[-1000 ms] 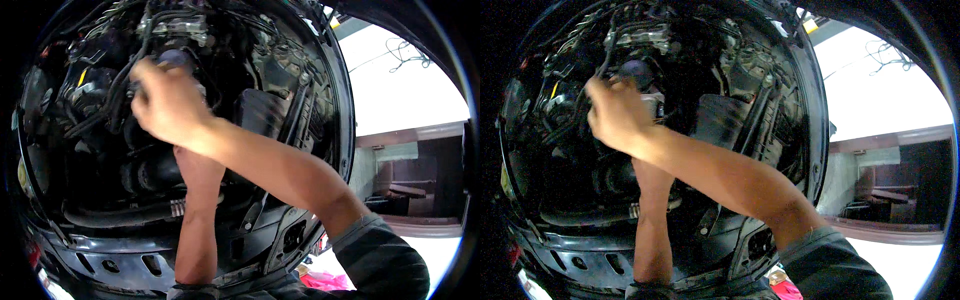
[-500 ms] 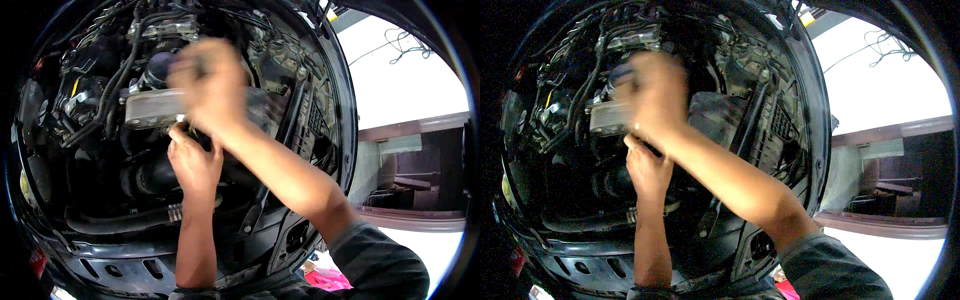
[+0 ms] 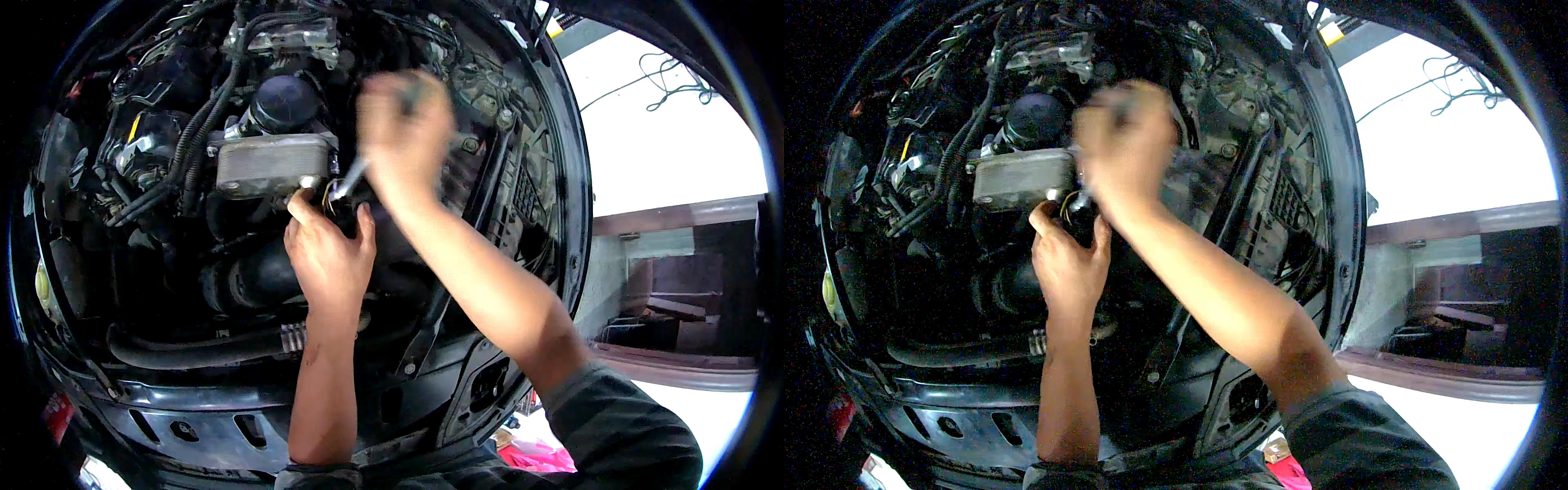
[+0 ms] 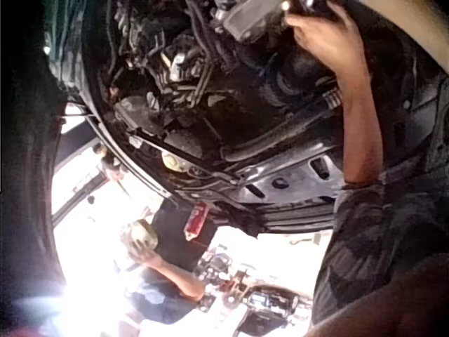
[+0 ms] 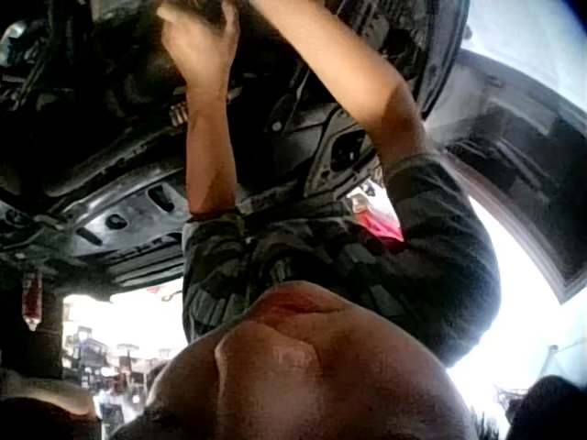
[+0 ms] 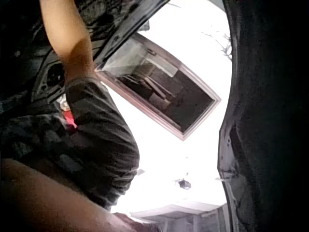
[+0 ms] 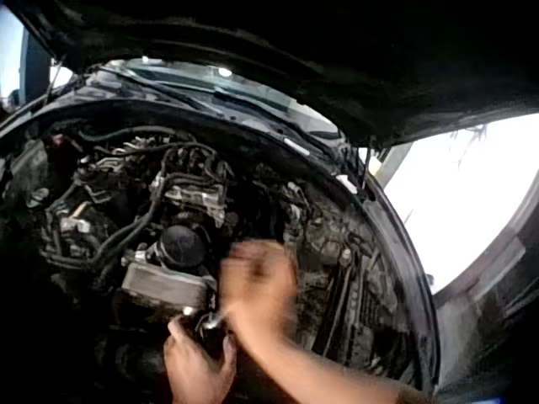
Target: The person works on a car engine with the hood open, using a ratchet wrench to tighten bolts on the engine block. They select tools from a tray on the floor and interact with various engine components while another person stands nearby.
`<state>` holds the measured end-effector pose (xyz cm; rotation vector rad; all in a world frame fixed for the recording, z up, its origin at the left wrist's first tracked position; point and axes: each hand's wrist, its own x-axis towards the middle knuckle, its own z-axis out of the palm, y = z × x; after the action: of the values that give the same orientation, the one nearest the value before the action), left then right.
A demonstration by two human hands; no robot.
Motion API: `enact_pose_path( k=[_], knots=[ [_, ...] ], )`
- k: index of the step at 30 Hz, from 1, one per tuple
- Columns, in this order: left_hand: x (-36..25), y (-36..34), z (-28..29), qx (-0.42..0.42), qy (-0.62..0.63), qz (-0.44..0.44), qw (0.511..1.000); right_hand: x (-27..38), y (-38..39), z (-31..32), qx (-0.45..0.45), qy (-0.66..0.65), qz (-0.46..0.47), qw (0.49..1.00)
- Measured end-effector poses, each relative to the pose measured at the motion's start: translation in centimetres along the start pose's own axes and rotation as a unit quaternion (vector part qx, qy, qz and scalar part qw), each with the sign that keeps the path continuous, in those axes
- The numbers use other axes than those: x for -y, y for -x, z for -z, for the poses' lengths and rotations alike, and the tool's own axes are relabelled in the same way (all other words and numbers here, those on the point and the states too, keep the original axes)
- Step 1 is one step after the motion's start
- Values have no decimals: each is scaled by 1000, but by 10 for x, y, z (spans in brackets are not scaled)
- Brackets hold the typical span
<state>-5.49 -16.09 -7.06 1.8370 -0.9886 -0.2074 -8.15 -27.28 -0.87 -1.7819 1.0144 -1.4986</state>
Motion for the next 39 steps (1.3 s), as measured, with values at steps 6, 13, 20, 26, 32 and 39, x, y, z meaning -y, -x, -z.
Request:
enact_pose_path(
  k=[6,13,20,26,32,39],
  knots=[
    [9,5,-1,-10,20,3,1000,20,0,-39,172,129,240,947],
    [-4,3,-4,25,-62,39,997,-47,6,41,-71,53,-94,992],
    [19,8,-4,85,-76,-114,987,24,20,-46,185,82,275,940],
    [-5,0,2,31,-18,56,998,-63,8,67,-144,44,-281,948],
    [15,6,-4,55,-59,-65,995,22,15,-39,116,148,309,932],
    [2,1,4,14,-32,53,998,-25,-1,45,52,0,-86,995]
  ],
)
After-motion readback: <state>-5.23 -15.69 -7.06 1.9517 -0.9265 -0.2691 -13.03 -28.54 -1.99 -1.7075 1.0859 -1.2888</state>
